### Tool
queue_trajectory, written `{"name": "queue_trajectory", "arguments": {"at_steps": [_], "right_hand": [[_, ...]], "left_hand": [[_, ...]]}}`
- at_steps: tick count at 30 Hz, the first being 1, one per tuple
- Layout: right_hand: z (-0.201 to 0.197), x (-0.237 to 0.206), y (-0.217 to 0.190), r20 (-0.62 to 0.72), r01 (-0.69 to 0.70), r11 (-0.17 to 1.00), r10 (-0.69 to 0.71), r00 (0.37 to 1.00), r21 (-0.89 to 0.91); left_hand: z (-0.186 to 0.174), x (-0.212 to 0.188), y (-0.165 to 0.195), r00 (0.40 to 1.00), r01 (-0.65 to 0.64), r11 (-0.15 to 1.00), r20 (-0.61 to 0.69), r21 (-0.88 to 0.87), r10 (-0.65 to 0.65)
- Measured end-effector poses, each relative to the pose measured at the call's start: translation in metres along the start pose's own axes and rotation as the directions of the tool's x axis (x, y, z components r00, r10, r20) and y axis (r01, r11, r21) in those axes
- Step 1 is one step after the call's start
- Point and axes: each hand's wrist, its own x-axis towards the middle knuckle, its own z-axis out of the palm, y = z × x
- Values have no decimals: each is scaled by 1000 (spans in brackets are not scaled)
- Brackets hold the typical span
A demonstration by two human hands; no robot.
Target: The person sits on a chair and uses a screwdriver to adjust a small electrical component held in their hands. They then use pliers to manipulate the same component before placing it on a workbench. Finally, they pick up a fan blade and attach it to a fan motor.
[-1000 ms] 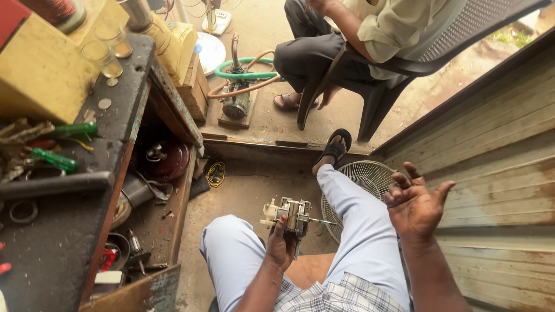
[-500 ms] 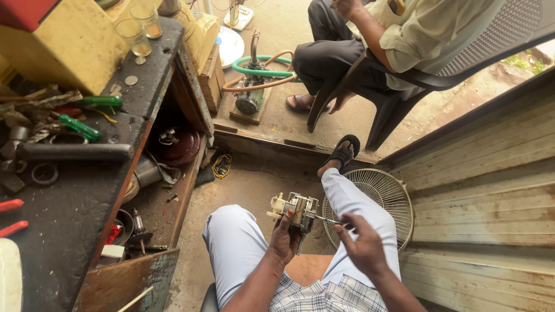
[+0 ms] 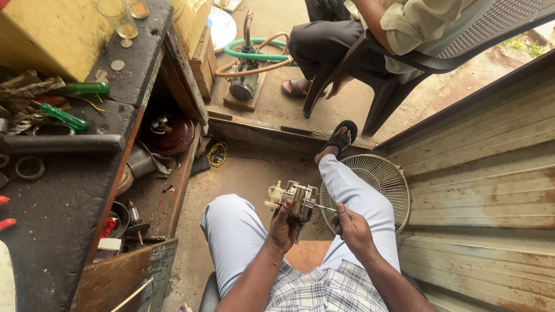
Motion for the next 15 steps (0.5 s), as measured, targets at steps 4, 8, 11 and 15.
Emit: {"name": "queue_trajectory", "arguments": {"at_steps": [4, 8, 11, 15], "right_hand": [[2, 3, 4, 6, 113, 992, -113, 994, 53], [0, -1, 0, 31, 181, 982, -179, 983, -53], [-3, -5, -10, 67, 228, 974, -227, 971, 5], [-2, -3, -19, 126, 104, 989, -116, 985, 105]], "left_hand": [[2, -2, 2, 1000, -5, 1000, 5, -1, 5], [6, -4, 5, 1000, 7, 1000, 19, 11, -7], [10, -5, 7, 999, -1, 1000, 44, 4, 1], [15, -4, 10, 999, -11, 1000, 43, 16, 11]]}}
